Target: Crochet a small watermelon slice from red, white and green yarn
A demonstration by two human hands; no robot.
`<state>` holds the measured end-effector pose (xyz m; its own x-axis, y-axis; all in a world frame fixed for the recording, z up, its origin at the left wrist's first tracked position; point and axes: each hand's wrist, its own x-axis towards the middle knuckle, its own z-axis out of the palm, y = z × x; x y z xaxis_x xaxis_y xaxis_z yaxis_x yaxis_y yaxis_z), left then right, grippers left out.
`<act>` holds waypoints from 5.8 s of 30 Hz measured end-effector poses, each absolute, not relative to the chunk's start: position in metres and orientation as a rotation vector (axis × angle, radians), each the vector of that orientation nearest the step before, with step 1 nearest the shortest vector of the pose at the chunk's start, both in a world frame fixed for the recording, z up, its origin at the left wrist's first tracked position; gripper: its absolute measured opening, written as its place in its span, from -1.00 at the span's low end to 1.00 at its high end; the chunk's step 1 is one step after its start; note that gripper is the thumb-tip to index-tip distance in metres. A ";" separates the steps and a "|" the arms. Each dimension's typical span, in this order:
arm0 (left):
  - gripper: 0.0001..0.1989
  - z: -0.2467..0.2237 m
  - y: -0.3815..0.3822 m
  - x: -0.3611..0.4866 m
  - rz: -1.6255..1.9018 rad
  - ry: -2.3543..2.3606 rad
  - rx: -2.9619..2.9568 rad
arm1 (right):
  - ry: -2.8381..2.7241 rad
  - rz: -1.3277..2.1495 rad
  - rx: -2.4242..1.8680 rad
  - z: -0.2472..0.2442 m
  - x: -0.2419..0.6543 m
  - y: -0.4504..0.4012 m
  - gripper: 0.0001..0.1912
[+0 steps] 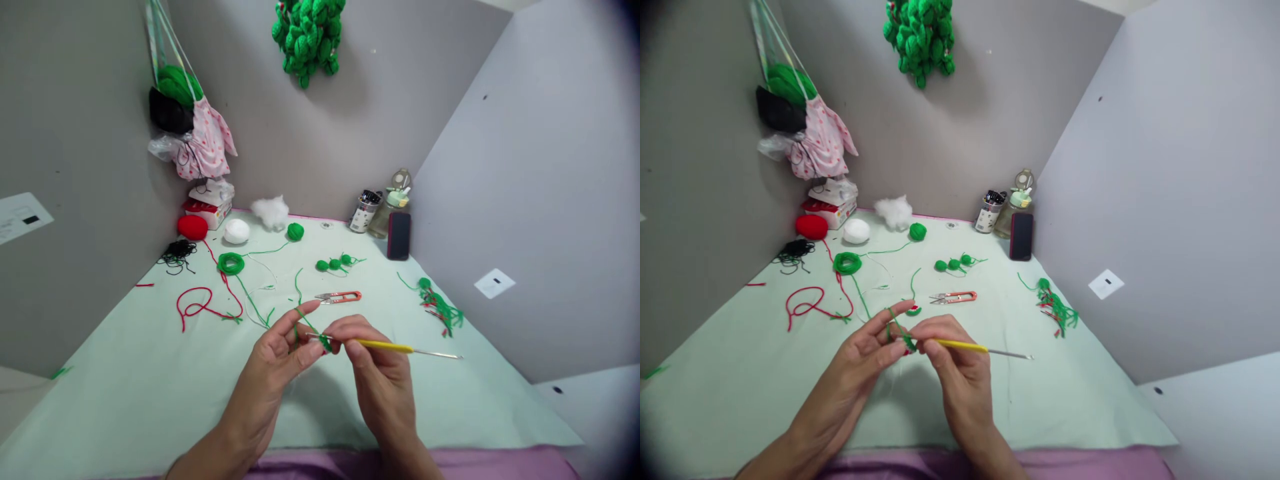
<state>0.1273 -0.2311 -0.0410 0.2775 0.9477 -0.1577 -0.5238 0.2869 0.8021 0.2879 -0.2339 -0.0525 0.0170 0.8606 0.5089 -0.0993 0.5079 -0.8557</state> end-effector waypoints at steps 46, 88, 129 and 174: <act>-0.68 -0.038 -0.230 0.118 1.169 0.927 1.027 | -1.513 0.544 -0.789 -0.044 0.291 -0.247 -0.75; -0.80 -0.040 -0.240 0.124 1.399 1.079 1.175 | -1.728 0.247 -0.736 -0.046 0.293 -0.249 -0.71; -0.62 -0.042 -0.232 0.123 1.089 0.798 0.859 | -1.208 0.946 -0.777 -0.052 0.289 -0.234 -0.85; -0.54 -0.039 -0.227 0.126 1.074 0.695 0.560 | -1.707 0.163 -0.827 -0.051 0.288 -0.240 -0.62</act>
